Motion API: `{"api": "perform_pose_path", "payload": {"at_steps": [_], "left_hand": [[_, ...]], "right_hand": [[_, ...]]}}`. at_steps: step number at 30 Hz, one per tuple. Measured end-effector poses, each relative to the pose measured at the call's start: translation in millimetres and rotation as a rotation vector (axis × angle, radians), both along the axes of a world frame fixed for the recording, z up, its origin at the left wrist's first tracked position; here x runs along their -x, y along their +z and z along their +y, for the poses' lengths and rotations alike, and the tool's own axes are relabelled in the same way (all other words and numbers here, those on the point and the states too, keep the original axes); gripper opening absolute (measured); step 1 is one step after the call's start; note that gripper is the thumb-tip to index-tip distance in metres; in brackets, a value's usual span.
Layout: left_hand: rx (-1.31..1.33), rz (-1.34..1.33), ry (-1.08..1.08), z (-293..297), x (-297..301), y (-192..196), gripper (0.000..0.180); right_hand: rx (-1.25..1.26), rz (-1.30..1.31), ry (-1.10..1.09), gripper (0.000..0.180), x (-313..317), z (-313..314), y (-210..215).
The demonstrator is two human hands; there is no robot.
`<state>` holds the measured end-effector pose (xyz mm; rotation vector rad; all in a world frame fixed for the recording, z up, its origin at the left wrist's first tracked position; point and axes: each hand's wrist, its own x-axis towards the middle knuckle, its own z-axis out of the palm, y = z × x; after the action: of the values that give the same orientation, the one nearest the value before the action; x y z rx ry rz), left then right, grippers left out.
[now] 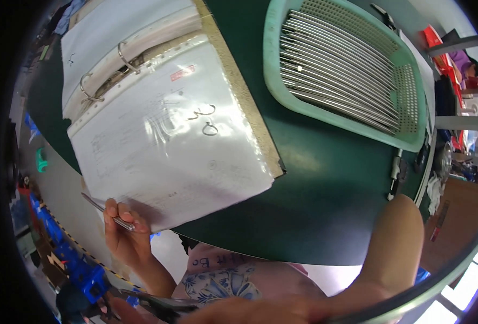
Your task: Measuring the dimensions of metal rods using a digital caliper for quality control.
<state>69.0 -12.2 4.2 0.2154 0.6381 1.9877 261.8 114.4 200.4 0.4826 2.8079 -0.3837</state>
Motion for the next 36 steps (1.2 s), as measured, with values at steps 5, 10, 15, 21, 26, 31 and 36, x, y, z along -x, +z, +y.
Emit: {"api": "perform_pose_path", "payload": {"at_steps": [5, 10, 15, 21, 26, 31, 36], "left_hand": [[0.092, 0.152, 0.038, -1, -2, -3, 0.018], [0.206, 0.291, 0.016, 4, -16, 2, 0.021], [0.240, 0.390, 0.054, 1, -22, 2, 0.019], [0.233, 0.378, 0.016, 1, -28, 1, 0.020], [0.288, 0.344, -0.056, 19, -30, 3, 0.022], [0.333, 0.459, -0.054, 21, -22, 9, 0.021], [0.472, 0.415, -0.311, 23, -28, 5, 0.021]], "right_hand": [[-0.567, 0.386, -0.402, 0.043, 23, -35, -64], [-0.279, 0.380, 0.145, 0.033, -20, 32, -72], [-0.269, 0.339, -0.081, 0.046, -42, 40, -103], [-0.164, 0.284, -0.130, 0.038, -53, 54, -132], [-0.246, 0.455, -0.224, 0.036, -43, 66, -138], [-0.134, 0.600, -0.221, 0.030, -13, 68, -144], [-0.025, 0.669, -0.351, 0.030, -25, 60, -157]]}}
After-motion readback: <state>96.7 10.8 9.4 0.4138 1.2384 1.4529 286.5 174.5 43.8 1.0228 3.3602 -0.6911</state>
